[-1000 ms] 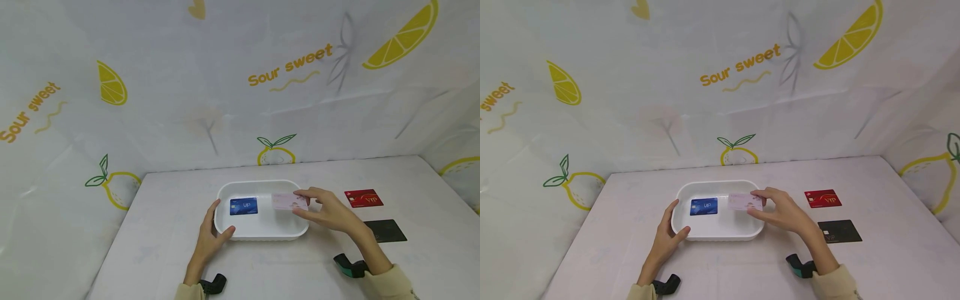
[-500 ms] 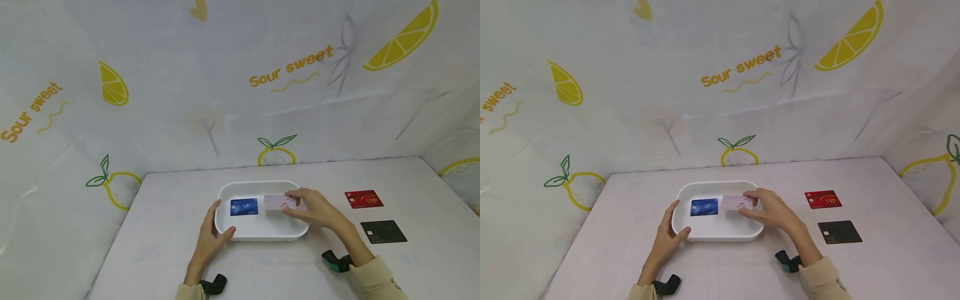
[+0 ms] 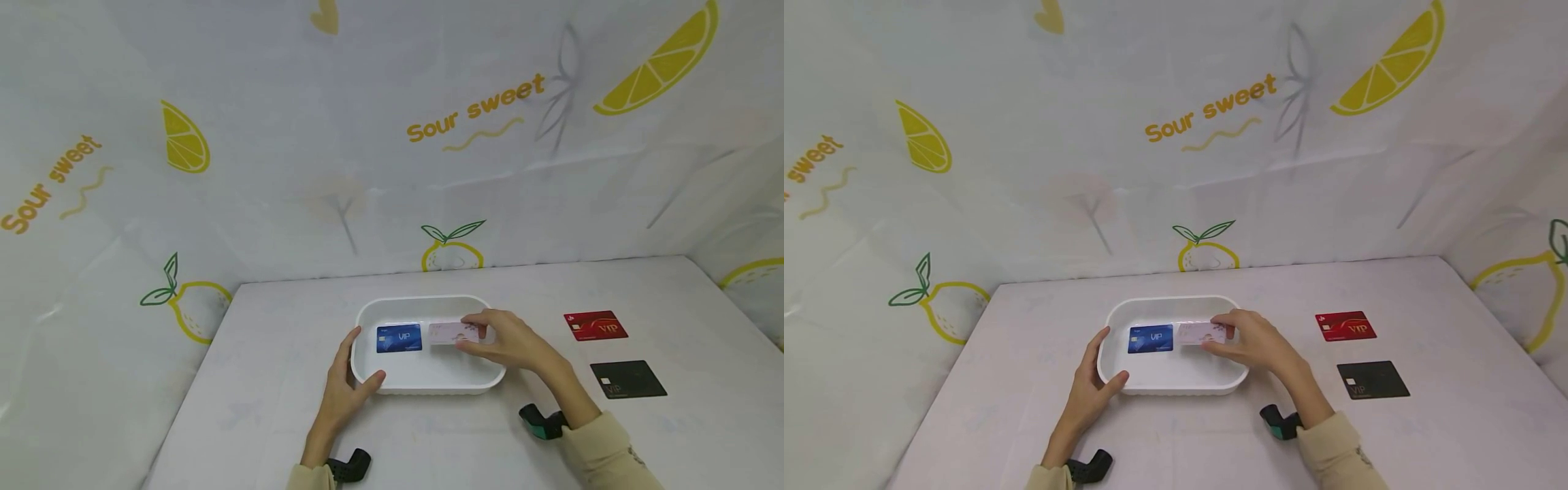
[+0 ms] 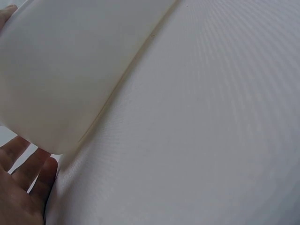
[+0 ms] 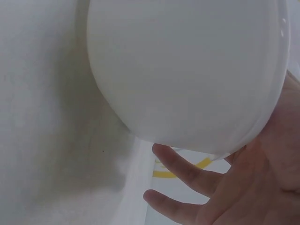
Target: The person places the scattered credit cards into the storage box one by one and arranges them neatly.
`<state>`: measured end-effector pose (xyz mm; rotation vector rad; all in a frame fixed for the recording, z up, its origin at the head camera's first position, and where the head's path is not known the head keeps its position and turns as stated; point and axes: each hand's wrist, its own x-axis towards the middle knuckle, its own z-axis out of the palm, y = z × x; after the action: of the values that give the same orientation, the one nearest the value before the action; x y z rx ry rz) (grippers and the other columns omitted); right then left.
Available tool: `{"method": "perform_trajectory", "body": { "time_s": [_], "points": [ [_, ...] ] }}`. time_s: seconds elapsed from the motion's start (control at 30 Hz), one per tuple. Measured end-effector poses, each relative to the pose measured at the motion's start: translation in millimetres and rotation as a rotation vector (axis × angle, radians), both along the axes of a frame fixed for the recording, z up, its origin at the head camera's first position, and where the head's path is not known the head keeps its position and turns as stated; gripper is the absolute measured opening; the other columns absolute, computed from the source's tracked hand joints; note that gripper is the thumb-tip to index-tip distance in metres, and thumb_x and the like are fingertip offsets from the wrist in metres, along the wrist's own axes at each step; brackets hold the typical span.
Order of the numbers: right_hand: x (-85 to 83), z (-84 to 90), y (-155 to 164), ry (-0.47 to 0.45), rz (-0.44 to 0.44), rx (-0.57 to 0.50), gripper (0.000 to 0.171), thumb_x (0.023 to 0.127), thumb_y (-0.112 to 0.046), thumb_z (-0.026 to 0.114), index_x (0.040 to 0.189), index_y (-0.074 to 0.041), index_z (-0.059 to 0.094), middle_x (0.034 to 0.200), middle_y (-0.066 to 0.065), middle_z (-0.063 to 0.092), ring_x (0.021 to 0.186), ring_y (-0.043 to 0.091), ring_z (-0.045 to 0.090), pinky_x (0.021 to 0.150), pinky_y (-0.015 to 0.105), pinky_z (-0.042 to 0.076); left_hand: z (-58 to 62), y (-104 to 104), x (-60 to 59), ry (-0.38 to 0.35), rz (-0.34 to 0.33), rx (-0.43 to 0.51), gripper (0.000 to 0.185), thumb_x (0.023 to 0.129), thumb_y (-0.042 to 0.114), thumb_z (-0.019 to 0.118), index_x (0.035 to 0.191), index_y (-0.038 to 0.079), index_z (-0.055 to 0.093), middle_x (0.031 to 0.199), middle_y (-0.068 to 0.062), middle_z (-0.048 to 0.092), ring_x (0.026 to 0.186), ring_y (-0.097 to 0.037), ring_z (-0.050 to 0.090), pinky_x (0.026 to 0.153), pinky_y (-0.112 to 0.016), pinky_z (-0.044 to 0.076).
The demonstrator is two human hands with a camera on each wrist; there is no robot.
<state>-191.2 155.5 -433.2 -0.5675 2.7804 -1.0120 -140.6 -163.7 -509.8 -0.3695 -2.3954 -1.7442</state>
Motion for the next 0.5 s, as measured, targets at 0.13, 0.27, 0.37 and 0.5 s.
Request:
{"method": "perform_trajectory", "body": {
  "time_s": [0.13,0.27,0.37,0.5],
  "points": [
    [-2.5,1.3,-3.3,-0.002,0.012,0.029,0.054,0.087,-0.037,0.08,0.124,0.0,0.071,0.083,-0.001,0.059,0.085,0.019,0.054,0.065,0.024,0.038,0.1,-0.3,0.6,-0.002,-0.001,0.01,0.092,0.081,0.018,0.08,0.159,0.007,0.032,0.155,-0.024,0.045,0.126,-0.036,0.057,0.1,-0.022,0.052],
    [-4.7,2.5,-6.5,0.002,0.024,0.065,0.056,0.087,-0.04,0.079,0.124,0.0,0.071,0.082,-0.001,0.06,0.083,0.017,0.053,0.065,0.024,0.037,-0.3,-0.4,0.5,-0.001,0.0,0.008,0.092,0.081,0.018,0.08,0.158,0.005,0.032,0.155,-0.024,0.045,0.126,-0.036,0.057,0.101,-0.023,0.052],
    [-5.7,2.4,-8.3,-0.002,0.024,0.088,0.056,0.086,-0.043,0.079,0.123,-0.001,0.072,0.082,-0.002,0.06,0.082,0.015,0.052,0.065,0.024,0.036,-0.6,-0.1,0.1,-0.001,-0.003,0.01,0.092,0.081,0.017,0.08,0.158,0.005,0.032,0.156,-0.024,0.044,0.126,-0.037,0.057,0.101,-0.023,0.051],
    [-7.0,1.7,-9.8,-0.004,0.019,0.118,0.057,0.086,-0.044,0.079,0.123,-0.001,0.072,0.082,-0.002,0.059,0.08,0.013,0.05,0.064,0.025,0.036,0.0,0.6,0.0,0.005,-0.005,0.008,0.092,0.081,0.017,0.08,0.158,0.004,0.031,0.155,-0.025,0.044,0.126,-0.037,0.057,0.101,-0.023,0.052]
  ]
}}
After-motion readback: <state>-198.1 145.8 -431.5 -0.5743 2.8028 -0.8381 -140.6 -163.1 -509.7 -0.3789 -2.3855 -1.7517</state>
